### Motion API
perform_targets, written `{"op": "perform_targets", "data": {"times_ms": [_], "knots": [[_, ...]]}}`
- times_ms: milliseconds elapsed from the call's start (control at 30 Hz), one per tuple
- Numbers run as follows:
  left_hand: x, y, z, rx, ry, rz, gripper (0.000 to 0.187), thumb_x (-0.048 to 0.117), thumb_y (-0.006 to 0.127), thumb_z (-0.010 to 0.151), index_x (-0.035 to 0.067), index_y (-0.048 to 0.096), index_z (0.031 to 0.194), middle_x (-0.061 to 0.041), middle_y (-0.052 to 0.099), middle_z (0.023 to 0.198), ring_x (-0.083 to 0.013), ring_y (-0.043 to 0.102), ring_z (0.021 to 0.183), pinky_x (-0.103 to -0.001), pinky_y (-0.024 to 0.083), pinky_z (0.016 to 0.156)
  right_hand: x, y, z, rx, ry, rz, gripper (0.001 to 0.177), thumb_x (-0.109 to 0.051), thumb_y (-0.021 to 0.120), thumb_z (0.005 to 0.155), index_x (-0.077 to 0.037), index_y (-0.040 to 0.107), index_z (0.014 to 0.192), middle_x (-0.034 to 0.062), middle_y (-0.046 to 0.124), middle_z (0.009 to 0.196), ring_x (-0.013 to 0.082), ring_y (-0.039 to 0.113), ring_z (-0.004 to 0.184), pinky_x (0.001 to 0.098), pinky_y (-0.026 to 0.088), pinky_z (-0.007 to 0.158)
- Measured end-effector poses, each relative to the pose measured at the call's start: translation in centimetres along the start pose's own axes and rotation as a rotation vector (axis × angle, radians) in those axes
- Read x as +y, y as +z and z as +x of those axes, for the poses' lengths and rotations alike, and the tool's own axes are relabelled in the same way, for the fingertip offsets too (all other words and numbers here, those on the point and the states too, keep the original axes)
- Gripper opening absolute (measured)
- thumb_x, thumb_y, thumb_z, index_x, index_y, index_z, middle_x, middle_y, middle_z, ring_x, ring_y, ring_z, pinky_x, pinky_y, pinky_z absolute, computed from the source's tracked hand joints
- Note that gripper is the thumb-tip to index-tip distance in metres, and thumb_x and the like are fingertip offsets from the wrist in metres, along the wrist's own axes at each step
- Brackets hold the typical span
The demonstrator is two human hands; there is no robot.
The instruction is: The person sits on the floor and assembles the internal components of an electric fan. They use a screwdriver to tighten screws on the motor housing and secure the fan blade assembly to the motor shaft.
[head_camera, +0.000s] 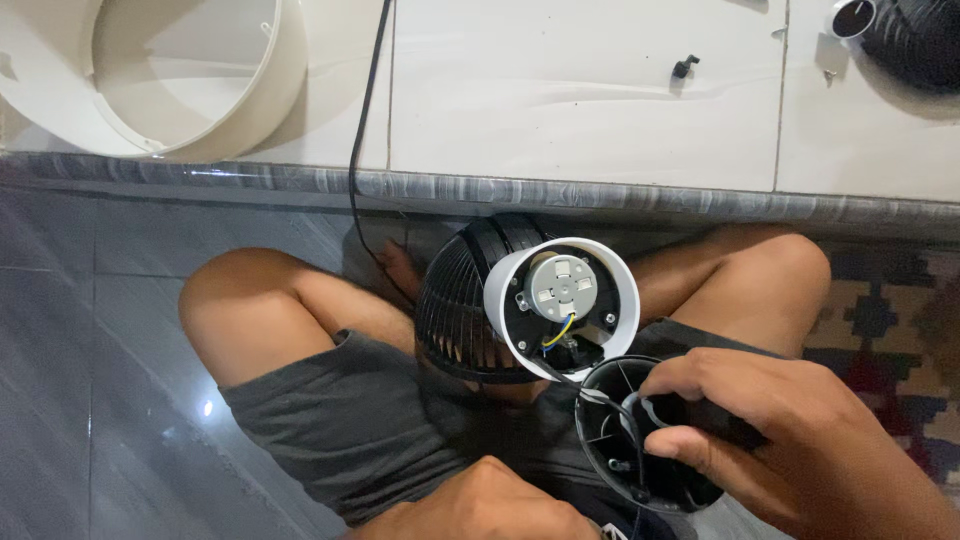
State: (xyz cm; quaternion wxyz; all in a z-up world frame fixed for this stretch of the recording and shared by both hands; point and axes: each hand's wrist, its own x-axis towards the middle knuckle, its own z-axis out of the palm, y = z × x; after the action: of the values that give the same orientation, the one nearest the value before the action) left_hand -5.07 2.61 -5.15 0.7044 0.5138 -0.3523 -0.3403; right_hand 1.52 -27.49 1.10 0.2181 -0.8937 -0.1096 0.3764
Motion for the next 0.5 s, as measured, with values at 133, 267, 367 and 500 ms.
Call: {"op": "perform_targets", "data": {"times_ms": [133,267,367,500], "knots": [[1.5,-0.1,0.8,0.045,-0.047,0.04,0.026,0.016,0.054,0.114,-0.005,0.064,0.124,-0.019,0.073,0.098,-0.0257,0.076,0.094,-0.031,0.061,0.082,-0.3,-0.4,0.0,0.076,-0.115,0.015,0.044,-0.047,0.079,0.076,-0.018,0.076,0.109,-0.0039,0.075,0.094,0.0148,0.073,0.084,0.0311,0.06,0.069],[1.6,0.6,1.7,0.328,-0.278,0.006,0.036,0.024,0.061,0.104,-0.005,0.065,0.125,-0.017,0.074,0.093,-0.018,0.072,0.09,-0.034,0.059,0.078,-0.1,0.0,-0.2,0.102,-0.171,0.025,0.042,-0.045,0.079,0.077,-0.017,0.077,0.109,-0.0032,0.074,0.094,0.016,0.072,0.085,0.0323,0.059,0.069],[0.4,1.2,2.3,0.452,-0.305,-0.181,0.051,0.026,0.066,0.1,-0.005,0.054,0.139,-0.014,0.072,0.11,-0.0131,0.068,0.102,-0.033,0.057,0.088,0.2,0.7,-0.2,0.049,-0.093,0.009,0.041,-0.044,0.077,0.076,-0.021,0.077,0.11,-0.006,0.074,0.094,0.0132,0.071,0.086,0.0319,0.057,0.071],[-1.9,2.5,3.6,0.484,-0.182,-0.685,0.059,0.018,0.071,0.097,-0.003,0.044,0.145,-0.008,0.061,0.14,-0.0121,0.06,0.13,-0.032,0.048,0.114,0.5,0.7,-0.5,0.054,-0.122,0.07,0.041,-0.04,0.078,0.078,-0.021,0.077,0.115,-0.0063,0.073,0.094,0.0112,0.071,0.085,0.0301,0.056,0.07]]}}
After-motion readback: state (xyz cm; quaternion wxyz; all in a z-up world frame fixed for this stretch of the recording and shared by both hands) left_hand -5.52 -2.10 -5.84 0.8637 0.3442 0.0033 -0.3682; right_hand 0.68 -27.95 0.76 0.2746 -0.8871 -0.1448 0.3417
